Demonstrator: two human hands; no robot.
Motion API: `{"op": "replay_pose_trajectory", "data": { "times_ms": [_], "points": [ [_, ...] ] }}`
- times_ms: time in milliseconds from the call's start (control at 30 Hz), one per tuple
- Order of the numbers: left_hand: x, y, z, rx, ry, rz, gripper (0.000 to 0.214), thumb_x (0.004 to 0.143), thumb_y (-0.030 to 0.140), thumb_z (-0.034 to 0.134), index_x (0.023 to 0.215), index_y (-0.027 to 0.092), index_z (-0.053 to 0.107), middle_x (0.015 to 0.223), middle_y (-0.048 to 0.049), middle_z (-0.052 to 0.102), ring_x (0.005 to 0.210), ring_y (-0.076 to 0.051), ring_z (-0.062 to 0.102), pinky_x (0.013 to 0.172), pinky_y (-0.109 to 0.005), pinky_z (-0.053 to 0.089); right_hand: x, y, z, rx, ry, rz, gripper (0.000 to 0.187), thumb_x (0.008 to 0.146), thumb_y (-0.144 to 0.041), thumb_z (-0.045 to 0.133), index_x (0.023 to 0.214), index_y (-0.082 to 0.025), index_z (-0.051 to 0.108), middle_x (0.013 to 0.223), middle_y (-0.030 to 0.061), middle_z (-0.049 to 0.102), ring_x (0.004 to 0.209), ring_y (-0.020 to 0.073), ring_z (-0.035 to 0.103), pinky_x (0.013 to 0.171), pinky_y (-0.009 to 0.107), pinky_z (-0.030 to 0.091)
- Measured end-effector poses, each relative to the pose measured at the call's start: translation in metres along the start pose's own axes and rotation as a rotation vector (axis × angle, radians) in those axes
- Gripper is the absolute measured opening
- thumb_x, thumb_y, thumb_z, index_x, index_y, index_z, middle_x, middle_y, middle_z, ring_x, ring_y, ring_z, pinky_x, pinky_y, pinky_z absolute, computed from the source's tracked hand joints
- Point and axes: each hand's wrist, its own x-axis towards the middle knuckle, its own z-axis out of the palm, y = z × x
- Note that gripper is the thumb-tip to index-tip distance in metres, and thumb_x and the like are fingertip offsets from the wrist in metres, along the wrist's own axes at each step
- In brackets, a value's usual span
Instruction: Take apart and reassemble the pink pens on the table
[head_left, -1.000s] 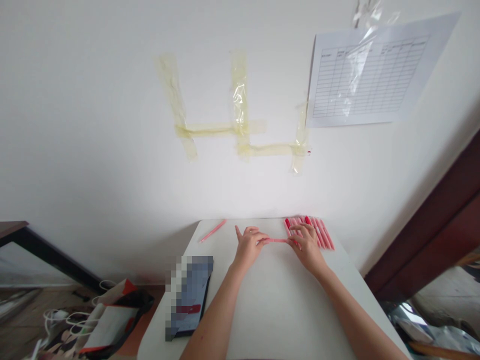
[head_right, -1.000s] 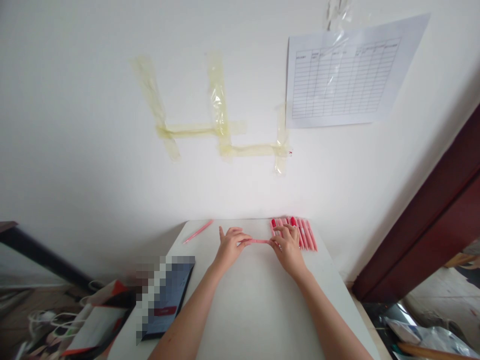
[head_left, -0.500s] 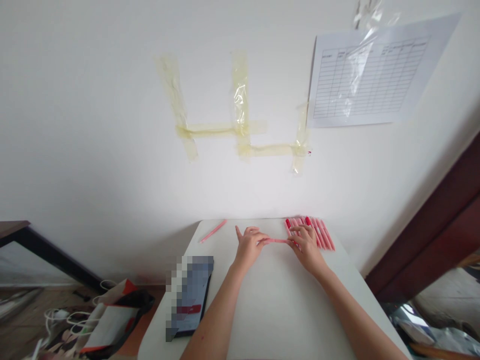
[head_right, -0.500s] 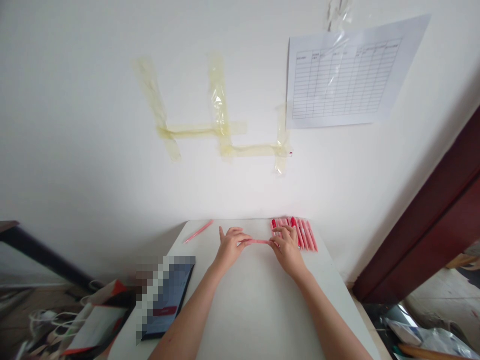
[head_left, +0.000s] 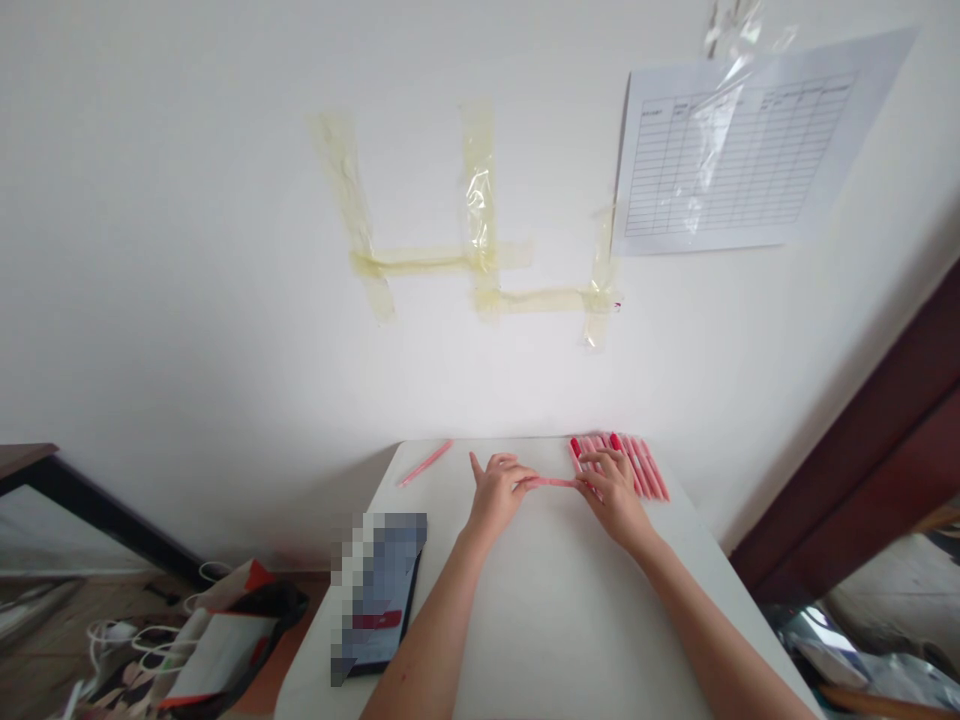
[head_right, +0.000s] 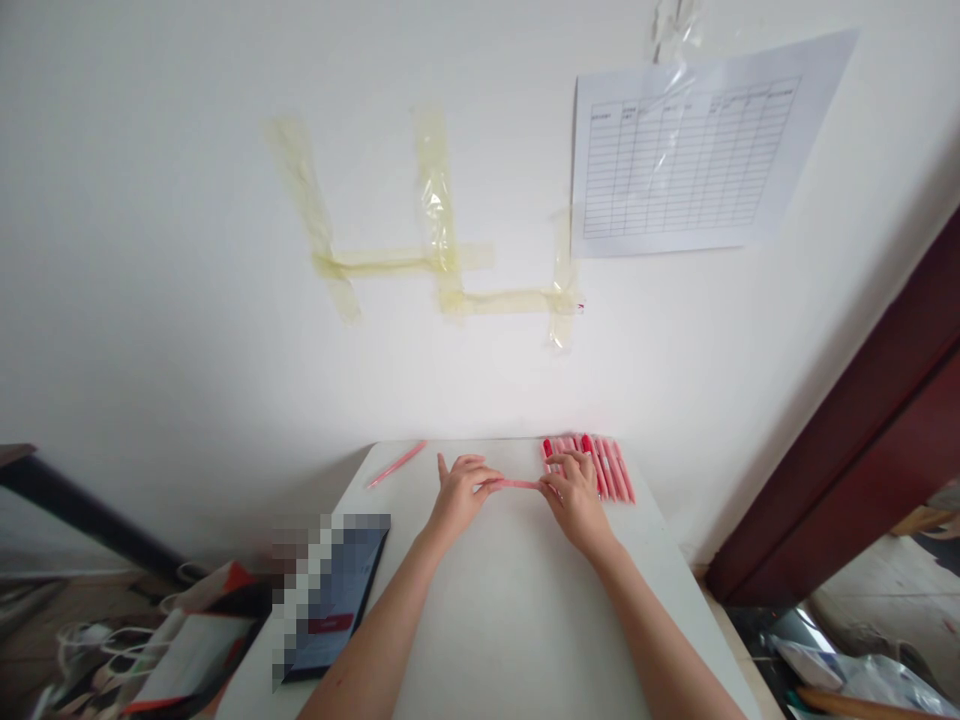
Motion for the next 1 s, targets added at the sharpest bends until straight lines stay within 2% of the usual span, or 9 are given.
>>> {"op": "replay_pose_trajectory", "data": {
  "times_ms": [167, 300, 467, 1000],
  "points": [
    [0.0, 0.0, -0.001, 0.008, 0.011, 0.005, 0.012, 0.087, 0.036, 0.063, 0.091, 0.033, 0.074, 0.095, 0.0, 0.075, 0.114, -0.022, 0.055, 0.113, -0.066, -0.01, 0.0, 0.0, 0.0, 0.011, 0.0, -0.002, 0.017, 0.092, -0.038, 0.055, 0.094, -0.027, 0.067, 0.114, 0.008, 0.06, 0.118, 0.0299, 0.046, 0.098, 0.054, 0.044],
    [0.0, 0.0, -0.001, 0.007, 0.014, 0.01, 0.011, 0.086, 0.035, 0.064, 0.091, 0.033, 0.074, 0.095, 0.0014, 0.075, 0.114, -0.021, 0.055, 0.113, -0.066, -0.01, 0.0, -0.001, -0.001, -0.022, -0.002, 0.006, 0.023, 0.089, -0.043, 0.059, 0.106, -0.028, 0.066, 0.116, 0.008, 0.06, 0.119, 0.0299, 0.045, 0.101, 0.055, 0.041],
    [0.0, 0.002, -0.001, 0.002, 0.005, 0.008, 0.012, 0.087, 0.036, 0.063, 0.092, 0.034, 0.074, 0.095, 0.0016, 0.075, 0.115, -0.021, 0.055, 0.112, -0.067, -0.011, -0.002, 0.003, 0.003, -0.055, 0.02, 0.003, 0.018, 0.091, -0.039, 0.056, 0.089, -0.026, 0.07, 0.114, 0.0078, 0.061, 0.118, 0.0298, 0.046, 0.096, 0.052, 0.045],
    [0.0, 0.001, -0.001, 0.058, 0.011, -0.061, 0.013, 0.088, 0.038, 0.061, 0.089, 0.033, 0.073, 0.096, 0.0009, 0.074, 0.117, -0.022, 0.054, 0.111, -0.069, -0.01, -0.001, 0.013, 0.004, -0.012, 0.083, 0.005, 0.016, 0.092, -0.036, 0.056, 0.096, -0.027, 0.068, 0.111, 0.0068, 0.062, 0.117, 0.0284, 0.045, 0.098, 0.051, 0.043]
  ]
}}
